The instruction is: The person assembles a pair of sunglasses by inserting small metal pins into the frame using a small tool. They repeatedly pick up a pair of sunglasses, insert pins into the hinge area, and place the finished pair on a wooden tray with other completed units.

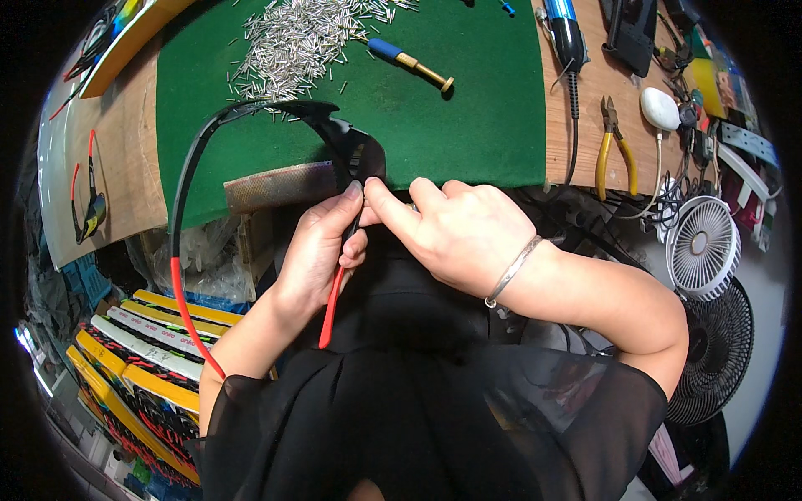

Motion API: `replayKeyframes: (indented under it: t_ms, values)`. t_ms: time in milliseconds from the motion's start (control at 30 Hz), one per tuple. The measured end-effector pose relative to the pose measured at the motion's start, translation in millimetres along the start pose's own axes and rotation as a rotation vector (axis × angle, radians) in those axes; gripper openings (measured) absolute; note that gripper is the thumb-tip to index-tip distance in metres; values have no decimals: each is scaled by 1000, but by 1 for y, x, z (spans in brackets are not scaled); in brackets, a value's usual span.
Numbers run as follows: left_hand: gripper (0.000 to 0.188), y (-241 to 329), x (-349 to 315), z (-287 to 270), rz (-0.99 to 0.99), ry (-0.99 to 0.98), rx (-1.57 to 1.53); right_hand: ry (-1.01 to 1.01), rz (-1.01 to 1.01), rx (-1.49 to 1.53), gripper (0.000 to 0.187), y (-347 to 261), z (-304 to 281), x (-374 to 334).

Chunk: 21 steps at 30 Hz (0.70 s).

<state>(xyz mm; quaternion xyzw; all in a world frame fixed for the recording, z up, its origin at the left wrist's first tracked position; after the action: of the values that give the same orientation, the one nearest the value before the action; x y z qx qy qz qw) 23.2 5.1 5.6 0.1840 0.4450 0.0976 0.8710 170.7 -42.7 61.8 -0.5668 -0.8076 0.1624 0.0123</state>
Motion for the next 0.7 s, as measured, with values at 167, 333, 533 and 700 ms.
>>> replayKeyframes:
  t_ms: [167, 333, 533, 700]
  values:
    - [35, 0, 2, -1, 3, -14, 7, -52, 19, 58, 48, 0, -1, 1]
    - [36, 0, 1, -2, 12, -9, 30, -53, 28, 85, 50, -1, 1, 2]
    - [33, 0, 1, -2, 7, -4, 62, -72, 40, 105, 52, -2, 1, 3]
    - [35, -1, 1, -4, 3, -12, 51, -92, 42, 113, 53, -4, -1, 6]
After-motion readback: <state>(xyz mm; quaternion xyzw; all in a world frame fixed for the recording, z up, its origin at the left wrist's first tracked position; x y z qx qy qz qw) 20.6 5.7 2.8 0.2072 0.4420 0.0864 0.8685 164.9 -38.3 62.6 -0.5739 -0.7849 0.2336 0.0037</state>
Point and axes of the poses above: each hand's wrist, its own x-axis towards the middle knuckle, its own z-axis out of the palm, y = z × x, the point moved 2 cm from there along x, towards the middle knuckle, and after that the axes turned 2 degrees about -y, right-handed, at the moved point
